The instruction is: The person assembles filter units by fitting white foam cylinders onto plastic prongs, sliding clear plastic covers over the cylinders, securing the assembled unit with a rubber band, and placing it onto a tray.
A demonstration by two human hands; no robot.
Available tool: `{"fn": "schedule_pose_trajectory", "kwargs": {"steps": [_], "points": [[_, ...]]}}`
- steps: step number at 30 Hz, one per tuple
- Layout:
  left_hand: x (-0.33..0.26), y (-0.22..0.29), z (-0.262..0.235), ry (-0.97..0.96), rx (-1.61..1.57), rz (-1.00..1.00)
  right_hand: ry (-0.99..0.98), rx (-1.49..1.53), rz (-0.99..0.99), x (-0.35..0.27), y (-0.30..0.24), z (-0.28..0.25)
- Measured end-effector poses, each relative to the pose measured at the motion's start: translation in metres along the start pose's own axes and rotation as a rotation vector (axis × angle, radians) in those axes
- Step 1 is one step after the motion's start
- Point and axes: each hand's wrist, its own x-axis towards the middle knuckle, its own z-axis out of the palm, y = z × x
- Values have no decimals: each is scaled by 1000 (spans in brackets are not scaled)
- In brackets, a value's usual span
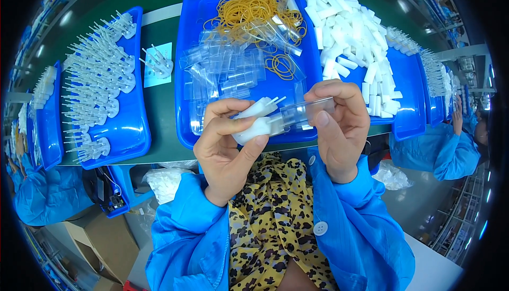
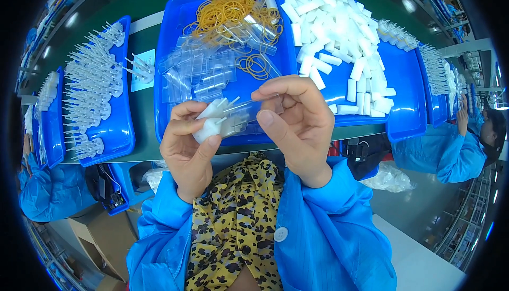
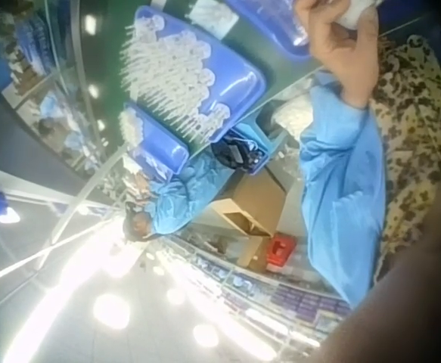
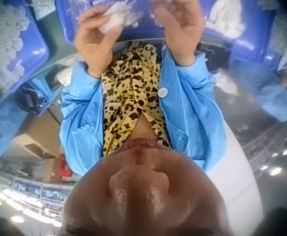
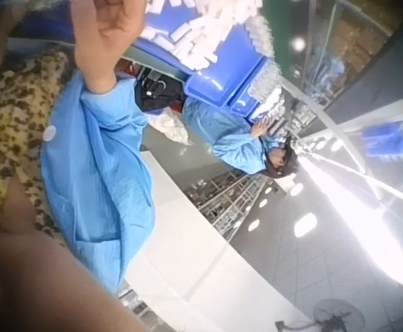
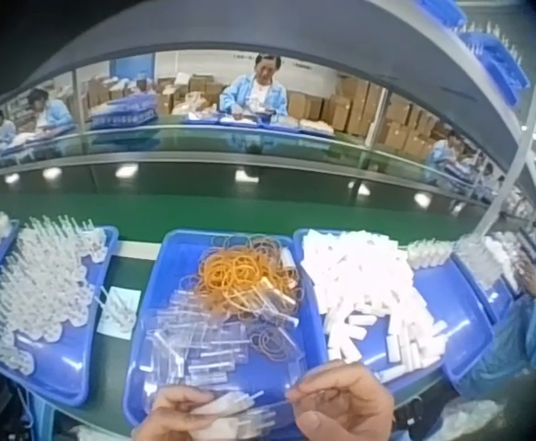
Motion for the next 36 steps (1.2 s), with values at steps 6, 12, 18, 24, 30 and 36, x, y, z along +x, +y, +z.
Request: {"fn": "schedule_pose_trajectory", "kwargs": {"steps": [6, 12, 18, 24, 30, 36], "points": [[-1, 3, 2, 39, 53, -19, -60, -69, -14, -1, 1, 1], [-2, 5, 1, 35, 96, -30, -104, -140, -46, -3, 1, 4], [-2, 5, 1, 57, 124, -32, -108, -130, -12, -3, 1, 3], [-2, 4, 1, 53, 141, -28, -93, -21, 70, -2, 2, 0], [-1, 8, 1, 57, 208, -10, -93, -130, 1, -3, 4, 7], [1, 9, 1, 27, 267, 8, -99, -234, -45, -4, 1, 10]]}}
